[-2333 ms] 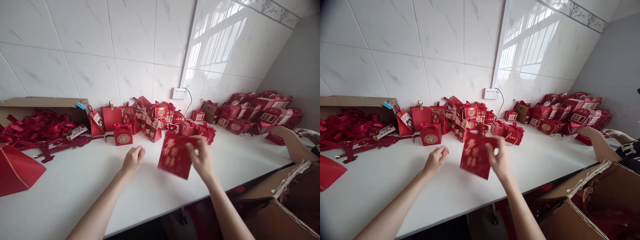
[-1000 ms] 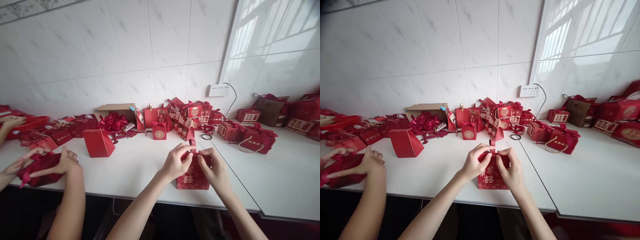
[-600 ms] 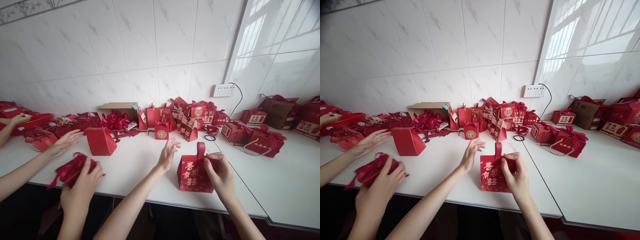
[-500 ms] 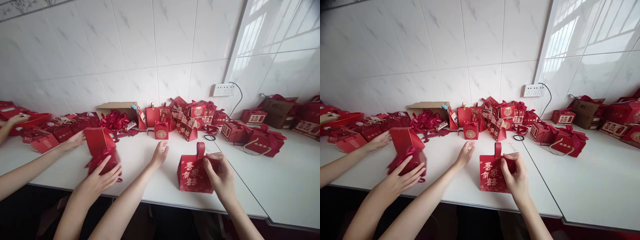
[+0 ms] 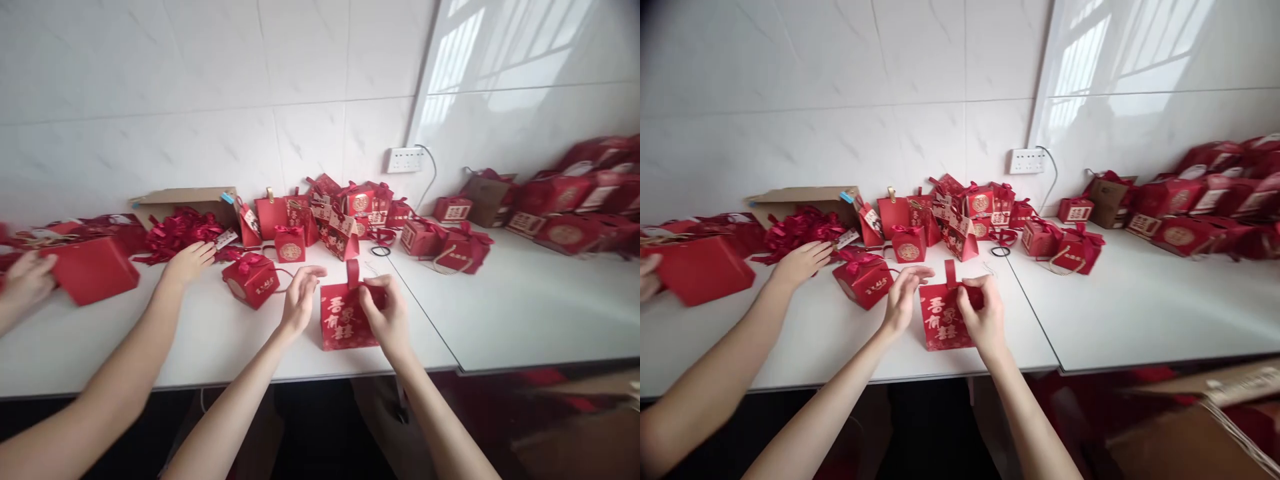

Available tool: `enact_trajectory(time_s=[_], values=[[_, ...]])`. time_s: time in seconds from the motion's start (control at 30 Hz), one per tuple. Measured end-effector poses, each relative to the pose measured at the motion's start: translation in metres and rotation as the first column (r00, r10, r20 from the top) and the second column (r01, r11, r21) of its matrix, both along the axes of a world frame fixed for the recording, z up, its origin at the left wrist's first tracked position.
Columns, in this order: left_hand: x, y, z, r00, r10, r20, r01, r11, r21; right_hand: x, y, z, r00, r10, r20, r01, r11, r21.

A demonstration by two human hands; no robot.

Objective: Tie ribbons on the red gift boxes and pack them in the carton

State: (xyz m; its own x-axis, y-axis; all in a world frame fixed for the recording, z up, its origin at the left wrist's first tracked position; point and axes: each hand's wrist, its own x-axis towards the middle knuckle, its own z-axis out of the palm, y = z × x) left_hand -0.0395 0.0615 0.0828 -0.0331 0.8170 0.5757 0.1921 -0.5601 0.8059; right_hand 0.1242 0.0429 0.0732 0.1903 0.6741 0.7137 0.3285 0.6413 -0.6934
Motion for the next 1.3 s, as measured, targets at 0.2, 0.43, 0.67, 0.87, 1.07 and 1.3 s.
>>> enact_trajectory(time_s=[0.2, 0.43, 0.67, 0.87, 1.07, 1.3], values=[[0.014, -0.012, 0.011, 0.99, -0.143, 0.002, 0.142, 0.983, 0.118, 0.004, -0.001, 0.006, 0.999, 0.035, 0.011, -0.034, 0.998, -0.044], [0.024, -0.01, 0.027, 0.962, 0.029, -0.27, 0.021, 0.983, 0.18, 0.005, -0.002, 0.012, 0.996, 0.084, 0.0, -0.084, 0.993, -0.08], [0.021, -0.009, 0.028, 0.929, -0.03, -0.369, 0.126, 0.963, 0.237, 0.01, -0.001, 0.013, 0.991, 0.134, 0.024, -0.131, 0.987, -0.098], [0.02, -0.008, 0.026, 0.925, -0.056, -0.376, 0.143, 0.968, 0.206, 0.008, -0.001, 0.016, 0.988, 0.157, 0.014, -0.155, 0.982, -0.108], [0.021, -0.008, 0.022, 0.963, -0.067, -0.261, 0.097, 0.99, 0.105, 0.004, 0.0, 0.013, 0.985, 0.175, 0.009, -0.172, 0.978, -0.121], [0.029, -0.008, 0.021, 0.987, -0.141, -0.081, 0.142, 0.99, 0.005, 0.003, 0.003, 0.013, 0.984, 0.181, 0.005, -0.179, 0.978, -0.105]])
